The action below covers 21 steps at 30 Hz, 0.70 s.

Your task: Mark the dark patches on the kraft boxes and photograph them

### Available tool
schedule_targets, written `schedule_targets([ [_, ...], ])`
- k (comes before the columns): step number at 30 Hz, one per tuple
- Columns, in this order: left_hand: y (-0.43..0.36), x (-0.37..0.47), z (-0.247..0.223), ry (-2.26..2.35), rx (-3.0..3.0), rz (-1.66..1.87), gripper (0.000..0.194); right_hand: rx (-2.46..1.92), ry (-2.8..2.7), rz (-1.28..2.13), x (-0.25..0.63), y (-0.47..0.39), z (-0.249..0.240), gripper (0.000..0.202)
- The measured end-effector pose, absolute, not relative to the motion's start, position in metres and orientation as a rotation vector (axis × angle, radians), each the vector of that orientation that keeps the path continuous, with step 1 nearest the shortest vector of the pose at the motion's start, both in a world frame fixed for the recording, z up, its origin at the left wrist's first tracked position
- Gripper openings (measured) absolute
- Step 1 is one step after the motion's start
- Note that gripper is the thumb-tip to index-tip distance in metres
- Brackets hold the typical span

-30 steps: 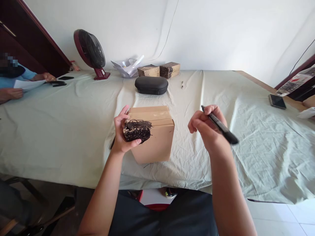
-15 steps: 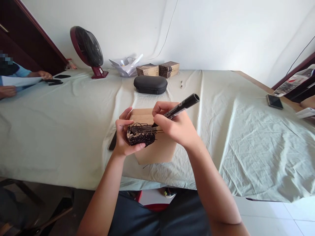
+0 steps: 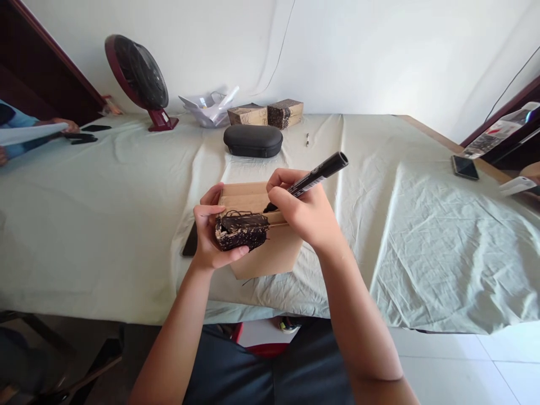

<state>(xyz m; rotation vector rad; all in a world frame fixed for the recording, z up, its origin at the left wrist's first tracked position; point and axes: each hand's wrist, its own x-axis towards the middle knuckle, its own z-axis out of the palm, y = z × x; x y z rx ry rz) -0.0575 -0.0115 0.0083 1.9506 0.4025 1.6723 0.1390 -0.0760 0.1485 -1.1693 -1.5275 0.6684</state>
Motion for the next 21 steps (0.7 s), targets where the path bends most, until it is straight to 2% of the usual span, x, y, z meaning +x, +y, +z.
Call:
schedule_targets([
  [9,-0.0144,-0.0550,0.0094,0.441,1.896,1.666,0.079,-1.164,-1.519,0.652,0.1379,-0.0765,0.1475,0.016],
  [21,-0.0098,-0.0560,0.0036,0.382,1.857,1.653,0.088,-1.111,-1.499,0.459,0.1435,-0.0759,0.1391,0.014],
])
